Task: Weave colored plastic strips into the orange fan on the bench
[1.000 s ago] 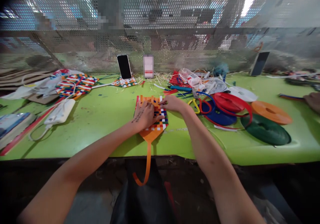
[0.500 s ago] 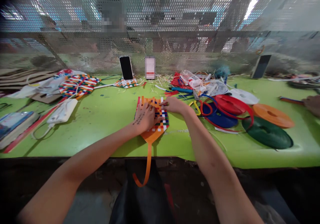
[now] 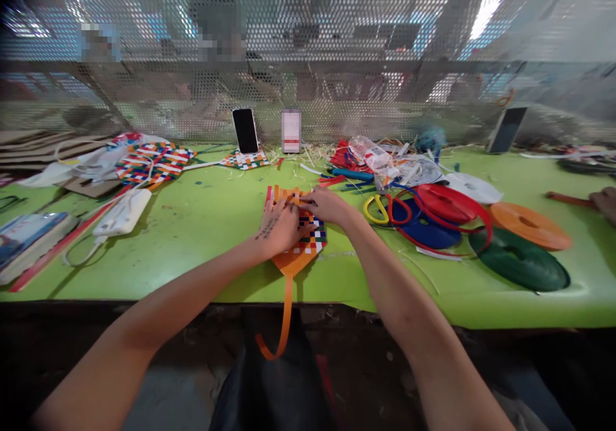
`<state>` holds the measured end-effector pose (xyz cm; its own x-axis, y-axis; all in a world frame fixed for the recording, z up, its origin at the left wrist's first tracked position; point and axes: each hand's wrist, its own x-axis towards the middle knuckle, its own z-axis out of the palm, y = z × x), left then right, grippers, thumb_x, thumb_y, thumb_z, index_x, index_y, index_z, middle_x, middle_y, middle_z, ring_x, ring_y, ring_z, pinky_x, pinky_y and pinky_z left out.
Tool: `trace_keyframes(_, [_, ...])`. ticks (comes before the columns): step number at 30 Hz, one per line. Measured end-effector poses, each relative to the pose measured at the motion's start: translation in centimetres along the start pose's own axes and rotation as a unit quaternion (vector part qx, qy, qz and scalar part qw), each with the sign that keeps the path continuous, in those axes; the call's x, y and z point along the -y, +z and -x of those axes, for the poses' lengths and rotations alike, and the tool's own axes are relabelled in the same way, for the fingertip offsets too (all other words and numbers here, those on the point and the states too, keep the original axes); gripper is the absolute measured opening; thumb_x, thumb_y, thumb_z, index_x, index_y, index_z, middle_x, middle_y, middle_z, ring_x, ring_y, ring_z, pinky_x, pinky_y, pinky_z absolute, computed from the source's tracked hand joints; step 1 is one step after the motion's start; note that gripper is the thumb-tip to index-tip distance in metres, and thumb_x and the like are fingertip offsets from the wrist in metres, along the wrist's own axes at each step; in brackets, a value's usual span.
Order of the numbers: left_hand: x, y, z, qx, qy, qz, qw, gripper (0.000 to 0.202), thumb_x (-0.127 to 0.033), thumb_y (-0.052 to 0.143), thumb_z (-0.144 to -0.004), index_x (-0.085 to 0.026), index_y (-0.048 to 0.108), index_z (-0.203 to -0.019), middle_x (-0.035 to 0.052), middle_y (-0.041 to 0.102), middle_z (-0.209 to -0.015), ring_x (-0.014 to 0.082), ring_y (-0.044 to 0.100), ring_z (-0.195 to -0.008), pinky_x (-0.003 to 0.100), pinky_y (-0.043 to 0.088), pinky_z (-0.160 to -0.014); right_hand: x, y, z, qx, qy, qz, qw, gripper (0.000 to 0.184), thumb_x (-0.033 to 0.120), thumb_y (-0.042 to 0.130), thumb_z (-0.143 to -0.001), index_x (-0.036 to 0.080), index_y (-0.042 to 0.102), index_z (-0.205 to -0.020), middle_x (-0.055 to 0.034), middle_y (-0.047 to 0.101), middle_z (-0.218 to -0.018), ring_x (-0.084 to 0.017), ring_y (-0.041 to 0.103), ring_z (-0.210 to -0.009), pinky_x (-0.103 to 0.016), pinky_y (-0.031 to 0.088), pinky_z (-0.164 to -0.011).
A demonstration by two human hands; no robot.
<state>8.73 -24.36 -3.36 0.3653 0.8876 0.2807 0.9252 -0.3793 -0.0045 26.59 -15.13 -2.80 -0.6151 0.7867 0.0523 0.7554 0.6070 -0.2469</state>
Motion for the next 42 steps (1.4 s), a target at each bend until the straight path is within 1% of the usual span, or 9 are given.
trace_keyframes(8, [0.0,-0.5,0.2,0.010,-0.002,0.002,1.000,0.059,-0.060,0.044,-0.110,-0.011,0.075,-0.124,0.0236,0.075,-0.125,0.0403,0.059,-0.130,0.061,0.039,-0.115,0.2,0.0,-0.1,-0.037,0.006,-0.062,0.997,0.033,0.029,0.067,-0.104,0.022,0.076,-0.135,-0.0120,0.076,-0.135,-0.026,0.070,-0.122,-0.031,0.050,-0.106])
trace_keyframes(11, [-0.1,-0.6,0.1,0.015,-0.005,0.015,1.000,0.057,-0.059,0.046,-0.109,-0.013,0.075,-0.125,0.0239,0.074,-0.128,0.0414,0.057,-0.133,0.063,0.038,-0.115,0.4,0.1,-0.1,-0.035,0.005,-0.047,0.998,0.030,0.028,0.065,-0.105,0.020,0.079,-0.130,-0.0134,0.078,-0.127,-0.026,0.071,-0.118,-0.032,0.051,-0.103])
trace_keyframes(17, [0.1,0.2,0.1,-0.004,-0.002,0.026,1.000,0.068,-0.060,0.050,-0.107,-0.004,0.064,-0.142,0.0273,0.071,-0.134,0.0424,0.056,-0.135,0.059,0.038,-0.116,0.0,0.2,-0.2,-0.041,0.005,-0.061,0.997,0.028,0.022,0.062,-0.105,0.021,0.084,-0.122,-0.0128,0.077,-0.120,-0.024,0.070,-0.112,-0.030,0.052,-0.102])
trace_keyframes(22, [0.3,0.3,0.2,-0.008,0.011,0.006,1.000,0.062,-0.060,0.047,-0.109,-0.006,0.072,-0.129,0.0261,0.073,-0.129,0.0426,0.056,-0.134,0.061,0.038,-0.114,-0.2,0.2,-0.4,-0.036,0.025,-0.108,0.993,0.032,0.015,0.063,-0.101,0.017,0.081,-0.127,-0.0118,0.079,-0.117,-0.021,0.071,-0.097,-0.028,0.054,-0.090])
trace_keyframes(25, [0.2,0.0,0.1,0.003,0.009,0.002,1.000,0.061,-0.059,0.047,-0.108,-0.007,0.073,-0.125,0.0253,0.074,-0.125,0.0418,0.058,-0.130,0.060,0.039,-0.114,0.0,0.4,-0.4,-0.051,0.023,-0.074,0.996,0.028,0.018,0.065,-0.102,0.018,0.082,-0.124,-0.0132,0.078,-0.118,-0.023,0.070,-0.105,-0.030,0.053,-0.096])
trace_keyframes(29, [0.2,0.1,0.1,0.006,0.007,0.011,1.000,0.061,-0.060,0.049,-0.108,-0.008,0.071,-0.131,0.0247,0.073,-0.127,0.0417,0.058,-0.130,0.058,0.038,-0.114,-0.2,0.7,-0.2,-0.065,0.008,-0.025,0.998,0.027,0.024,0.062,-0.105,0.023,0.086,-0.118,-0.0141,0.075,-0.122,-0.026,0.066,-0.121,-0.035,0.048,-0.110])
trace_keyframes(32, [0.3,0.2,0.1,0.001,0.002,0.023,1.000,0.065,-0.061,0.051,-0.107,-0.006,0.067,-0.137,0.0264,0.072,-0.129,0.0429,0.058,-0.130,0.059,0.037,-0.114,-0.6,0.7,-0.3,-0.070,0.014,-0.037,0.997,0.028,0.022,0.063,-0.103,0.026,0.087,-0.116,-0.0119,0.076,-0.121,-0.026,0.066,-0.119,-0.036,0.049,-0.110])
trace_keyframes(37, [0.2,-0.2,0.1,-0.002,0.010,0.011,1.000,0.064,-0.061,0.049,-0.108,-0.007,0.070,-0.134,0.0262,0.072,-0.130,0.0427,0.057,-0.131,0.063,0.033,-0.118,-0.6,0.4,-0.4,-0.064,-0.001,-0.079,0.995,0.038,0.009,0.059,-0.098,0.025,0.087,-0.117,-0.0081,0.081,-0.117,-0.024,0.070,-0.115,-0.033,0.052,-0.107])
trace_keyframes(42, [0.1,-0.5,0.0,0.012,0.015,-0.005,1.000,0.065,-0.063,0.044,-0.109,-0.008,0.075,-0.123,0.0242,0.074,-0.123,0.0416,0.059,-0.128,0.060,0.039,-0.113,-0.3,0.2,-0.5,-0.065,0.027,-0.100,0.993,0.034,0.008,0.058,-0.097,0.017,0.085,-0.114,-0.0116,0.082,-0.121,-0.023,0.073,-0.111,-0.031,0.053,-0.102])
